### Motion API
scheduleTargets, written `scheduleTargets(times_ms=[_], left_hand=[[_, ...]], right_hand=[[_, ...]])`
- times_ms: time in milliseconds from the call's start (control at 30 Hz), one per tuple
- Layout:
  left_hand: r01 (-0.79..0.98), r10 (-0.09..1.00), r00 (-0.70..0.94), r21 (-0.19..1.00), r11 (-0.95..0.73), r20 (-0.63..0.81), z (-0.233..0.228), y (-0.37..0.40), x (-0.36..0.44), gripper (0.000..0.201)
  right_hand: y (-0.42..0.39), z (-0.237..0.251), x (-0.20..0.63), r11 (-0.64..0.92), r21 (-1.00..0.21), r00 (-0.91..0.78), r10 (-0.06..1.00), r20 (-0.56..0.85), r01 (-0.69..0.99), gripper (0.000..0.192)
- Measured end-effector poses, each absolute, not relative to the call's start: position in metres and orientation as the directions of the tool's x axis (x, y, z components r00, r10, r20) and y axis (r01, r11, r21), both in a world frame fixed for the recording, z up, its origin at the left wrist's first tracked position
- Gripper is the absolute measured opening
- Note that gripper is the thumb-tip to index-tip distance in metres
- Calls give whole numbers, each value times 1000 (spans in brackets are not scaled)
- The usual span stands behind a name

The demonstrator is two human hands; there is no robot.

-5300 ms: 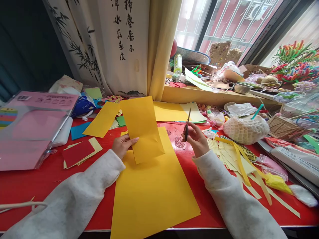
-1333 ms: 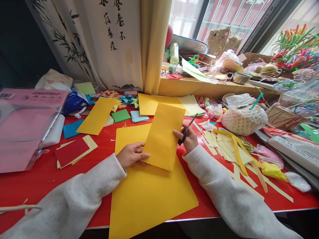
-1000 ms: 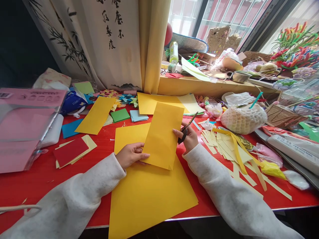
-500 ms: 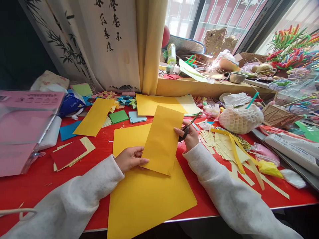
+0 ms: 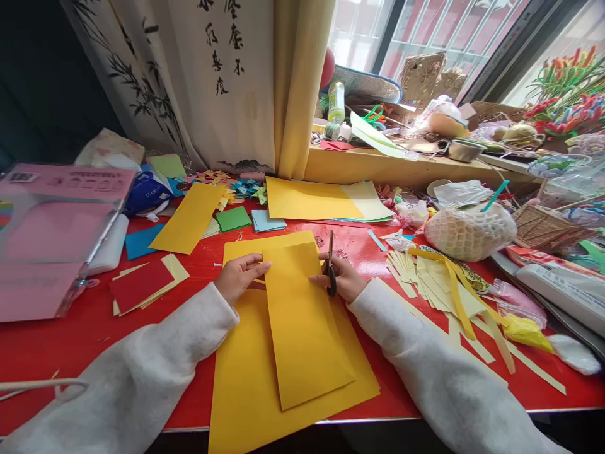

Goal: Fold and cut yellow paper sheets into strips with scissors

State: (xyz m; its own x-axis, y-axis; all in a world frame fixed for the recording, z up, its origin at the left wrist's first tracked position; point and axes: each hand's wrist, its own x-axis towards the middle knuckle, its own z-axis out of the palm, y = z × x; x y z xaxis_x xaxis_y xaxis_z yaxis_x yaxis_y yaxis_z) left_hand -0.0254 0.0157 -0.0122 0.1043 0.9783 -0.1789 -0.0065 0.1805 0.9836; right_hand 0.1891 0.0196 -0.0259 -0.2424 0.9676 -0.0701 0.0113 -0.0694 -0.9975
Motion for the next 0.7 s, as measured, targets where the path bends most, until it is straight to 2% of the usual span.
scheduleTargets(times_ms=[133,467,633,700], left_hand=[[0,988,37,988,152,-152,-15,18,-28,30],[-33,989,56,990,139,-137,-13,18,-29,26],[-26,933,277,969,246,-230,-7,11,-24,32],[-2,914,315,963,269,-254,-7,10,-24,33]], right_hand=[[19,-27,189,-58,-998,-270,961,-66,39,42],[19,-31,189,-34,-999,-277,960,-43,37,40],[16,-26,186,-1,-1000,-183,983,2,-15,43],[16,-24,186,3,-1000,-150,989,6,-23,45]])
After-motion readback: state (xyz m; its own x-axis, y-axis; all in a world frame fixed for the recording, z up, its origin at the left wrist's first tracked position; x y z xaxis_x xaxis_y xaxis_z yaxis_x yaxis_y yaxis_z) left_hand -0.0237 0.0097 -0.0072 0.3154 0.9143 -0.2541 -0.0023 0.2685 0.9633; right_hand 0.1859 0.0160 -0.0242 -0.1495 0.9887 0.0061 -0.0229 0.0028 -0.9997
